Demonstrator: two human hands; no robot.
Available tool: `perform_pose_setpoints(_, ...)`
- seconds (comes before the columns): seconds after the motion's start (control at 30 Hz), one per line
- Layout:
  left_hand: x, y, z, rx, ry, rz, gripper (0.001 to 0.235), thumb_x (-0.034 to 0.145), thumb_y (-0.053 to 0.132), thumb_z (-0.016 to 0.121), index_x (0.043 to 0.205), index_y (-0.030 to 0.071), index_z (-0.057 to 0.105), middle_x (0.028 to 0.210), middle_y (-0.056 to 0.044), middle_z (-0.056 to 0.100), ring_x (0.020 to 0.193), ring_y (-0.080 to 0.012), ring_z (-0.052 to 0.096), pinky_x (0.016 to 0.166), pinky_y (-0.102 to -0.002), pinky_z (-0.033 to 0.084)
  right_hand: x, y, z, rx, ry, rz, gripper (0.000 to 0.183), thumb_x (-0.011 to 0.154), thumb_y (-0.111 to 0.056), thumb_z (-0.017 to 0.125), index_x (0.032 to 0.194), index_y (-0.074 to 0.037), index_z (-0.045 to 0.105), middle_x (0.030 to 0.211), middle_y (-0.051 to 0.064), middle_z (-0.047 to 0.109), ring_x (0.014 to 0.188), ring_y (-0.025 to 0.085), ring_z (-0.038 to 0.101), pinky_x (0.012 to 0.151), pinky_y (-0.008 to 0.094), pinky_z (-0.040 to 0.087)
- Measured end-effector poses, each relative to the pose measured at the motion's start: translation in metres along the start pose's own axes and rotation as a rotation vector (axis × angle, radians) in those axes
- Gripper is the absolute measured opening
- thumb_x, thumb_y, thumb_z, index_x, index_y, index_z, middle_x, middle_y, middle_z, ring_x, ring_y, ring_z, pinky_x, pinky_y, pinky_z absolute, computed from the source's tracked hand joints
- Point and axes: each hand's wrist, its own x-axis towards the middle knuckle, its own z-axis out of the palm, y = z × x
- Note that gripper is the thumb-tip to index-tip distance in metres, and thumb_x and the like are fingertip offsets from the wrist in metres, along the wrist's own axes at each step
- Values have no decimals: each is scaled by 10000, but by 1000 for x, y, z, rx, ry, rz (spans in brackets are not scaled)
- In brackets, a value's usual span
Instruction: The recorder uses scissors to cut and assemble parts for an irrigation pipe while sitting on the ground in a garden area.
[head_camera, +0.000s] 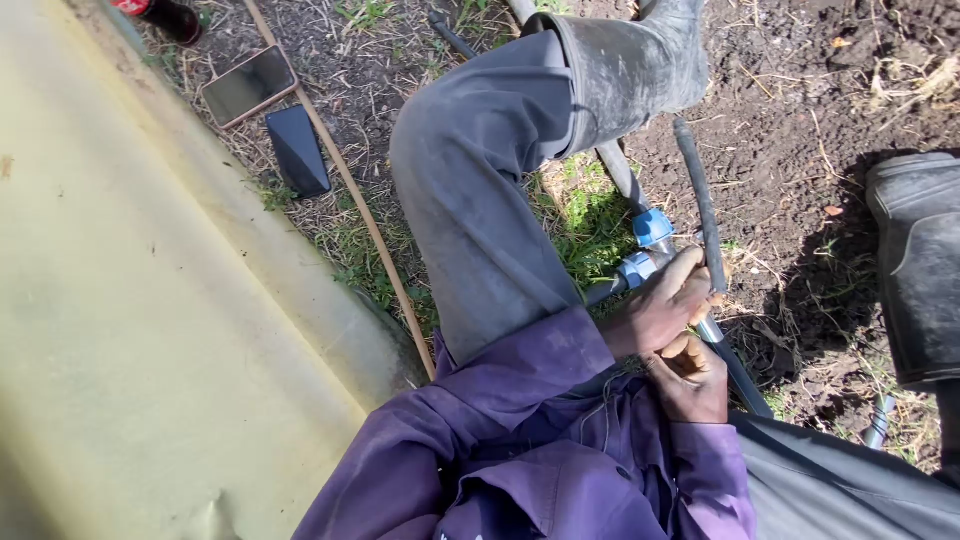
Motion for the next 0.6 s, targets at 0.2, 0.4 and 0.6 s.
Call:
perform_pose_setpoints(0.2, 12, 68, -12, 404, 95, -148, 304, 1061, 104, 440, 1360, 57, 457, 884, -91, 647, 672, -169, 654, 607, -345, 562, -7, -15, -28, 534, -64, 88, 245, 910, 44, 701, 779, -48, 516, 1119, 230, 713, 932, 271, 750, 821, 406, 626)
perform_pose_setpoints(0.4, 13, 71, -15, 343, 27, -65, 305, 1106, 103, 464, 1400, 40, 514, 928, -124, 683, 822, -205, 700, 752, -376, 586, -15, -33, -72, 887, -317, 138, 185, 953, 53, 635, 854, -38, 508, 1152, 326, 645, 956, 361, 741, 804, 448, 637)
perform_pose_setpoints(0.6, 13, 66, -17, 537, 83, 57, 350, 1086, 103, 494, 1429, 30, 493, 940, -120, 690, 837, -201, 692, 749, -368, 555, -26, -13, -87, 969, -406, 81, 263, 987, 45, 674, 826, -46, 488, 1111, 335, 623, 1065, 409, 721, 795, 462, 621)
